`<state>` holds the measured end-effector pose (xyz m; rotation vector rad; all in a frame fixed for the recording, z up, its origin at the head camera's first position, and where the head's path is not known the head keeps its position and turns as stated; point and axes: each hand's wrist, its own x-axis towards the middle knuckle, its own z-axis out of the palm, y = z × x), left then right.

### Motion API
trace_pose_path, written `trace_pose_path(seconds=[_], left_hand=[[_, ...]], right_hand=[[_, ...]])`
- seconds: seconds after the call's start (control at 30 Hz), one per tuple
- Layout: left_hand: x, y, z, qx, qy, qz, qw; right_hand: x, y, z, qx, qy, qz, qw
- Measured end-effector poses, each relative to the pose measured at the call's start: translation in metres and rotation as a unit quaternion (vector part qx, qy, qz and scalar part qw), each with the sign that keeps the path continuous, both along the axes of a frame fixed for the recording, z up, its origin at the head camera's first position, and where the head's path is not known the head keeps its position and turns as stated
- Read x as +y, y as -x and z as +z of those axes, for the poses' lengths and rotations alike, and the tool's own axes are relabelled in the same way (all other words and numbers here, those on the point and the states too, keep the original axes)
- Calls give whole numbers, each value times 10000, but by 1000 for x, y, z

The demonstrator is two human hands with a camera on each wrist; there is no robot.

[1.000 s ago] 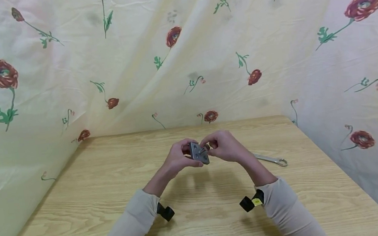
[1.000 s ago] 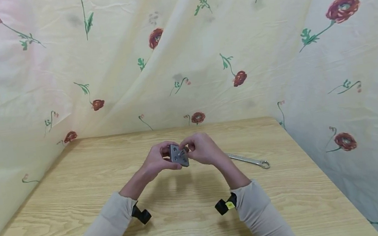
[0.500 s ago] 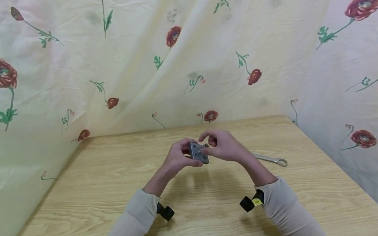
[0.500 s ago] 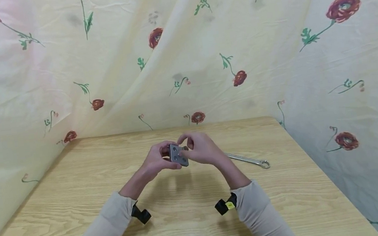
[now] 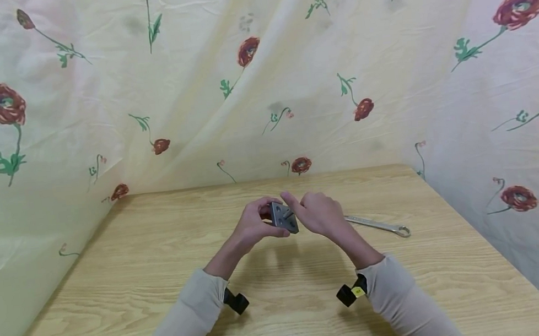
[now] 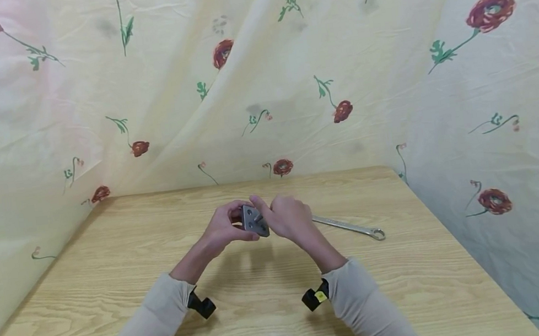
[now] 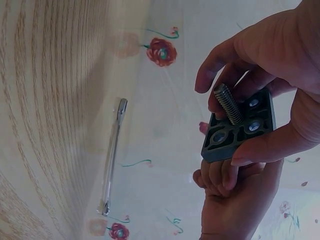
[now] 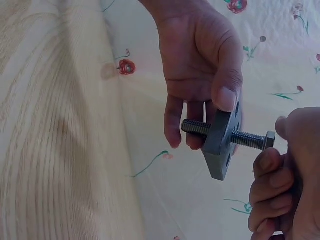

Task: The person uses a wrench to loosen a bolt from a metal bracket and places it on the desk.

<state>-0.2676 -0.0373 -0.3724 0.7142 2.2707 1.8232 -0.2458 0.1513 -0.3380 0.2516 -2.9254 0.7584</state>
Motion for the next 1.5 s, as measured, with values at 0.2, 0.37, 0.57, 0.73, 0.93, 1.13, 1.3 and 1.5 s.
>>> trace_pose_path(seconds=[0.2, 0.37, 0.57, 0.73, 0.93, 1.13, 1.3, 1.5], left_hand=[[0, -1, 1, 16, -8, -12, 10000], [-1, -2, 1, -7, -59, -1, 10000], [-1, -2, 2, -2, -6, 23, 10000], [-1, -2, 2, 10, 99, 61, 9999], [-1, -1, 2, 10, 154, 65, 9999], [-1, -2, 2, 33, 104, 42, 9999], [0, -2, 2, -60, 8, -19, 10000], [0, -2, 2, 29, 110, 9, 9999]], right_hand=[[0, 0, 0, -5, 42, 246, 9997], [3, 1, 4, -77, 278, 642, 9975], [9, 1, 9, -69, 483, 1029, 9935], [14, 1, 13, 37, 554, 1300, 9900], [18, 0, 18, 201, 576, 1675, 9840], [19, 0, 19, 338, 689, 1922, 9784], [19, -2, 20, 497, 702, 2043, 9751], [17, -2, 17, 908, 708, 2033, 9723]])
